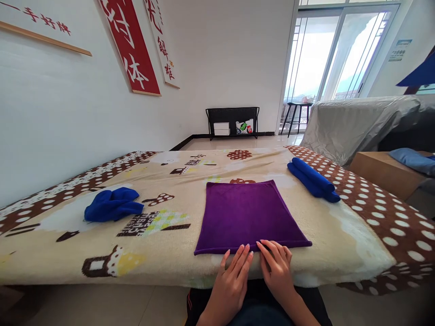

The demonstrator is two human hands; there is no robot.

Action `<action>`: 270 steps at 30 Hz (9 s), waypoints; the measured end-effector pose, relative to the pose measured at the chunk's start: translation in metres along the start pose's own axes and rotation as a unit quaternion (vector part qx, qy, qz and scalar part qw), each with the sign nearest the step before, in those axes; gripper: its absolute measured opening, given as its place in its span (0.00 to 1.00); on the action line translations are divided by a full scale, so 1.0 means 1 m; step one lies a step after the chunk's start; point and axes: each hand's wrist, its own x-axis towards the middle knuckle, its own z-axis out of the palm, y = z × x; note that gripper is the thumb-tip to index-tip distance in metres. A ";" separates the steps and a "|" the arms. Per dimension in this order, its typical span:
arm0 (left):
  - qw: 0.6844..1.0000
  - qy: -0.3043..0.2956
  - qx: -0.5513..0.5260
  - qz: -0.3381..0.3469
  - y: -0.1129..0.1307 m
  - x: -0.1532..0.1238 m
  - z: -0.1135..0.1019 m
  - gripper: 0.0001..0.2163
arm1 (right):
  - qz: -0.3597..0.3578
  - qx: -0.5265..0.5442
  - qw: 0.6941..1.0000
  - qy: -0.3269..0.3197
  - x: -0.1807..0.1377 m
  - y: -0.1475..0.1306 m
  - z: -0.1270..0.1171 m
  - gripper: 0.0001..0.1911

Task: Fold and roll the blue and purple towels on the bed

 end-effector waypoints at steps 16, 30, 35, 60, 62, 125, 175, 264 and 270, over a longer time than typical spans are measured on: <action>0.996 0.042 -0.056 -0.045 -0.047 -0.020 0.000 0.26 | -0.103 -0.037 0.985 -0.134 0.000 0.040 -0.026 0.29; 0.991 0.081 -0.064 -0.085 -0.123 -0.064 -0.014 0.18 | -0.010 -0.082 0.988 -0.128 -0.018 0.142 -0.070 0.21; 0.984 0.082 -0.102 -0.119 -0.130 -0.069 -0.008 0.16 | 0.003 -0.046 0.991 -0.128 -0.018 0.152 -0.070 0.19; 0.970 0.124 -0.123 -0.168 -0.125 -0.067 0.000 0.08 | 0.101 0.077 0.987 -0.100 -0.023 0.159 -0.072 0.13; 0.970 0.121 -0.125 -0.168 -0.125 -0.068 0.000 0.07 | 0.107 0.073 0.987 -0.096 -0.023 0.158 -0.069 0.12; 0.986 0.034 -0.113 -0.115 -0.025 0.014 0.000 0.07 | -0.013 0.025 0.996 -0.089 0.011 0.032 -0.025 0.04; 0.995 0.038 -0.026 -0.085 -0.018 0.012 0.021 0.22 | -0.040 -0.016 0.997 -0.071 0.014 0.034 -0.012 0.19; 0.972 0.081 -0.085 -0.205 -0.114 -0.064 -0.005 0.10 | 0.013 -0.063 0.990 -0.124 -0.004 0.147 -0.074 0.13; 0.957 0.083 -0.100 -0.259 -0.119 -0.061 -0.005 0.08 | 0.042 -0.053 0.991 -0.114 0.002 0.145 -0.067 0.12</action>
